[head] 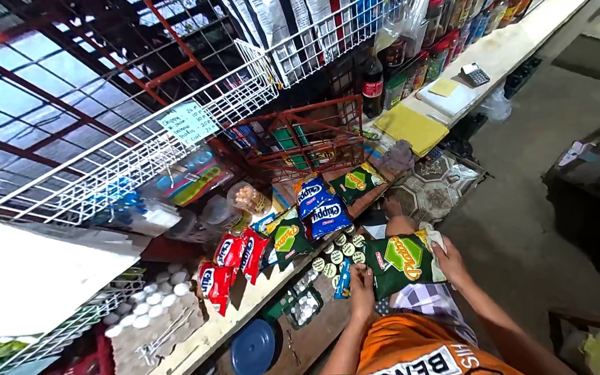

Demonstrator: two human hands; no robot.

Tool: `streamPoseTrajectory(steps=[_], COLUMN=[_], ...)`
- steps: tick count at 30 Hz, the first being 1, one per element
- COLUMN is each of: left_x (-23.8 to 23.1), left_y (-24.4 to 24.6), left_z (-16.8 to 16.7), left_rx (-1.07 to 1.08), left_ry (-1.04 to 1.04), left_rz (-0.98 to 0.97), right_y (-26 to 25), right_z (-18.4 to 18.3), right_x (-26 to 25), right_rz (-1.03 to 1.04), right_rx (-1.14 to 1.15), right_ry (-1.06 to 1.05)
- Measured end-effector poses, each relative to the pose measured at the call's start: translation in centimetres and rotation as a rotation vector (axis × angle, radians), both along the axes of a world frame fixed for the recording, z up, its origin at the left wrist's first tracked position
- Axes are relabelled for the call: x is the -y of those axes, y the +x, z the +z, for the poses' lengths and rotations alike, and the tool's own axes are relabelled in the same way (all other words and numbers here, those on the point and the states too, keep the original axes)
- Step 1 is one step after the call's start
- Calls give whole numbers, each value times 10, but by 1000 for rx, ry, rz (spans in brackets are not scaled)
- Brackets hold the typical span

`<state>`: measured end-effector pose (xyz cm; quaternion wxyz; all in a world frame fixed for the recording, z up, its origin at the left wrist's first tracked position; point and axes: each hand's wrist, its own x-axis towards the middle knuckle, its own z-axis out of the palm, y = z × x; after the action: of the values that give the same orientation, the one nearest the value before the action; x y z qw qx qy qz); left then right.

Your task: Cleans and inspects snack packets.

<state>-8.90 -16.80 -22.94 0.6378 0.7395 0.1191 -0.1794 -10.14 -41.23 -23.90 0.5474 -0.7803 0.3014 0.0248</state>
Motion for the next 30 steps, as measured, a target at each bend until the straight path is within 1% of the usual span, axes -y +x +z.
streamPoseTrajectory(steps=[2,4,6,8,10,11,13,14,15,16,17,18,20,22,24,25,26,27,28,30], left_x=[-11,-24,-36,-42,-41,-37,-23,-13,-3,5,12,16,18,15,12,10,9,9,9,10], left_y=[6,13,24,37,48,54,61,61,58,54,50,46,39,34,34,35,37,38,39,39], left_z=[0,2,0,-1,4,9,27,38,49,56,60,59,49,30,13,8,4,1,-1,-3], left_rx=[149,350,636,893,1066,1137,1209,1174,1081,943,780,629,370,179,49,1,-31,-46,-56,-53], left_ry=[104,229,399,534,558,536,437,366,288,213,143,79,-26,-78,-90,-89,-84,-75,-61,-10], left_rz=[-139,-346,-537,-629,-656,-660,-652,-627,-582,-527,-475,-432,-362,-255,-136,-106,-95,-95,-93,-86], right_y=[3,5,7,9,13,15,16,12,6,3,3,3,5,9,20,27,37,47,58,74], right_z=[-1,-7,-13,-14,-12,-8,9,19,27,32,37,42,54,69,87,90,91,88,83,67], right_x=[7,14,20,26,36,43,62,72,81,89,98,107,117,112,81,59,33,6,-21,-63], right_rz=[7,16,29,41,61,79,131,147,146,136,134,142,79,-25,-17,61,185,346,525,873], right_rx=[-14,3,13,10,7,0,-42,-55,-55,-72,-123,-179,-177,-23,168,258,312,314,258,44], right_ry=[58,92,101,106,113,135,261,366,474,543,566,522,295,89,-73,-116,-143,-172,-209,-301])
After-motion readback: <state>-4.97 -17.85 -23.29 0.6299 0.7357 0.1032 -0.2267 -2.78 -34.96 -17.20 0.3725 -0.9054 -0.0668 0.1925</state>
